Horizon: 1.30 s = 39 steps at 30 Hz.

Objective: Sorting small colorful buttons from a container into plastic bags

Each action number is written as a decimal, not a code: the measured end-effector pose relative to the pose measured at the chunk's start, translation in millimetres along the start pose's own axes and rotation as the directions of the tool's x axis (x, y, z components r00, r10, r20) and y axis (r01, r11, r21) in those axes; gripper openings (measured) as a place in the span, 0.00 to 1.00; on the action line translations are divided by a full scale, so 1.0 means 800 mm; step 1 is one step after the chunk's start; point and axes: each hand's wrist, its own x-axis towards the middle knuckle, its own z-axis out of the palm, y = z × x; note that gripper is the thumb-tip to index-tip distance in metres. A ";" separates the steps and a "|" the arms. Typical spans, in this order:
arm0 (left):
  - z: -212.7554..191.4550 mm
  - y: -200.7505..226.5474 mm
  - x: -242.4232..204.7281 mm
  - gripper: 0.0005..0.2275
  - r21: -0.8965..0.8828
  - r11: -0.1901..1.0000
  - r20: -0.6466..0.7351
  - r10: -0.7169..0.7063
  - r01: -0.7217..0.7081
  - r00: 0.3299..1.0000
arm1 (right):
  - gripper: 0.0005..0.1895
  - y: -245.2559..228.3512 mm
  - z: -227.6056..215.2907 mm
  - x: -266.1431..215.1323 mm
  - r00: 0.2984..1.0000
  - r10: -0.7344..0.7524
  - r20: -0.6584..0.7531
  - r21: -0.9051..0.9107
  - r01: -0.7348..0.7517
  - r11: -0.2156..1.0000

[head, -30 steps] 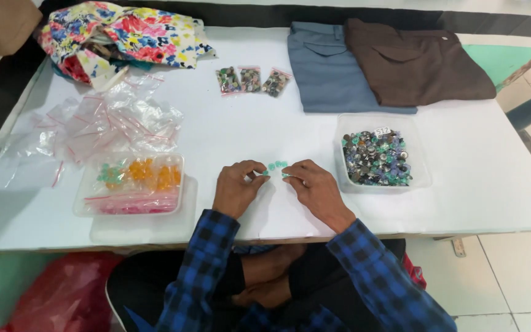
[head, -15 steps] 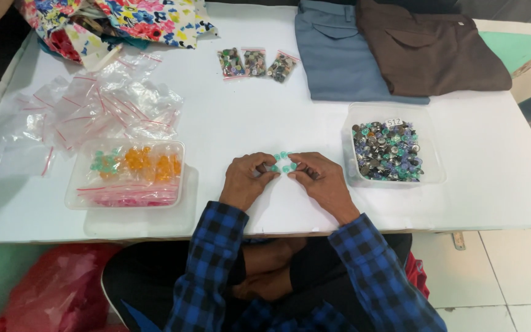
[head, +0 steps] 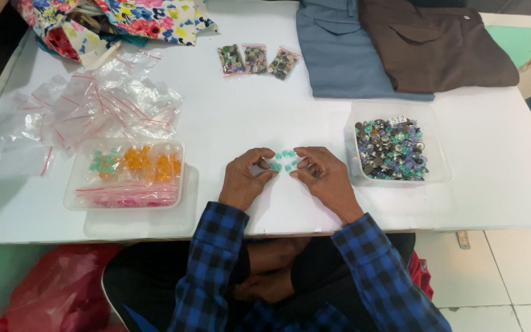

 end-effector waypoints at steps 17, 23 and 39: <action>0.006 -0.002 0.000 0.15 0.142 0.981 0.091 0.120 -0.132 0.989 | 0.25 -0.001 0.004 0.000 0.994 0.053 0.095 -0.045 -0.049 0.998; 0.003 -0.002 -0.002 0.15 0.098 0.992 0.106 0.072 -0.082 0.992 | 0.25 0.004 0.002 0.000 0.993 0.023 0.115 -0.038 -0.019 0.999; 0.004 -0.004 0.003 0.14 0.149 0.988 0.078 0.030 -0.041 0.996 | 0.25 0.013 0.004 0.007 0.999 0.020 0.040 -0.012 -0.020 1.000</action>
